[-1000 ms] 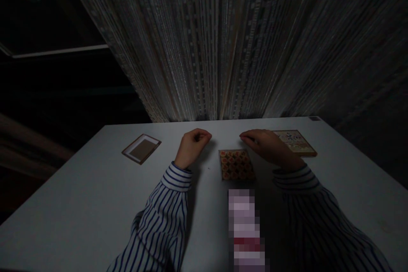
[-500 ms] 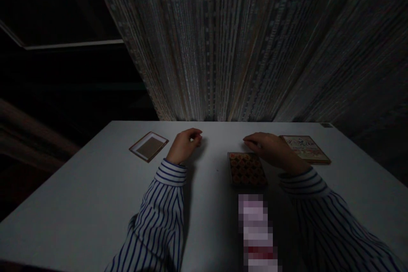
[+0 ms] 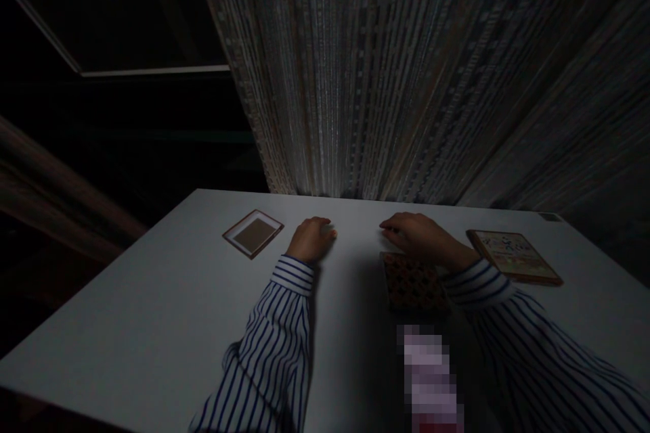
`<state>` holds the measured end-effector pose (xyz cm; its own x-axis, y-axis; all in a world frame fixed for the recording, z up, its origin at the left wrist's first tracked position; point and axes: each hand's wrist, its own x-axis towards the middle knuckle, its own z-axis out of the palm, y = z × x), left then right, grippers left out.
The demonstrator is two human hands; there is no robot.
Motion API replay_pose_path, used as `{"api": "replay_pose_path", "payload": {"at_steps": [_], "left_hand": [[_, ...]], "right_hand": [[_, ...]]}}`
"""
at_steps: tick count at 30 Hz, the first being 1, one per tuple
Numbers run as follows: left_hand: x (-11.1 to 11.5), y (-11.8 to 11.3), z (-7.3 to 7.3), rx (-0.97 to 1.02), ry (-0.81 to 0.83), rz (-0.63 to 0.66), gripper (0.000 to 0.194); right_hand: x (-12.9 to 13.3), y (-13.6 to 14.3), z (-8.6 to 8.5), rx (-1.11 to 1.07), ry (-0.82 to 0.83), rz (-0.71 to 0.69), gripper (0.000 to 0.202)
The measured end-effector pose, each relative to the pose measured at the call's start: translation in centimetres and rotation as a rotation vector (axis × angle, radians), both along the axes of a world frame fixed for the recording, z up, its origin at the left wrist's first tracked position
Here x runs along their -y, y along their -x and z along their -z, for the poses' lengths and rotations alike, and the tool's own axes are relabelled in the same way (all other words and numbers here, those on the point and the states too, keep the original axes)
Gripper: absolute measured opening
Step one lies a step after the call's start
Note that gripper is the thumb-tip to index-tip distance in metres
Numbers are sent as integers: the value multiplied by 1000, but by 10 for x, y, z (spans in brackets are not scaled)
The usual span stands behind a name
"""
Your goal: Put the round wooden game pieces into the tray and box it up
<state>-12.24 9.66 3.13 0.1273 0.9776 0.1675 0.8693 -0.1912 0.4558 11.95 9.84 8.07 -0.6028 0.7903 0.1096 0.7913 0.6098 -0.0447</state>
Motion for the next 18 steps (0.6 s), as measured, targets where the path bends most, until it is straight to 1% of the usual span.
{"api": "replay_pose_path", "payload": {"at_steps": [5,9,13,18], "left_hand": [[-3,-5,13,-73,14,-37,36],[-4,-10,19,-103,-18,-52,33],[-5,-12,25,-133,-20,-74,30],[-7,-12,29,-160,1,-71,29]], "right_hand": [[-11,20,10,79,65,-3,34],[-16,32,16,113,104,-16,33],[-17,41,20,144,107,-20,31],[-17,45,21,161,109,-36,32]]}}
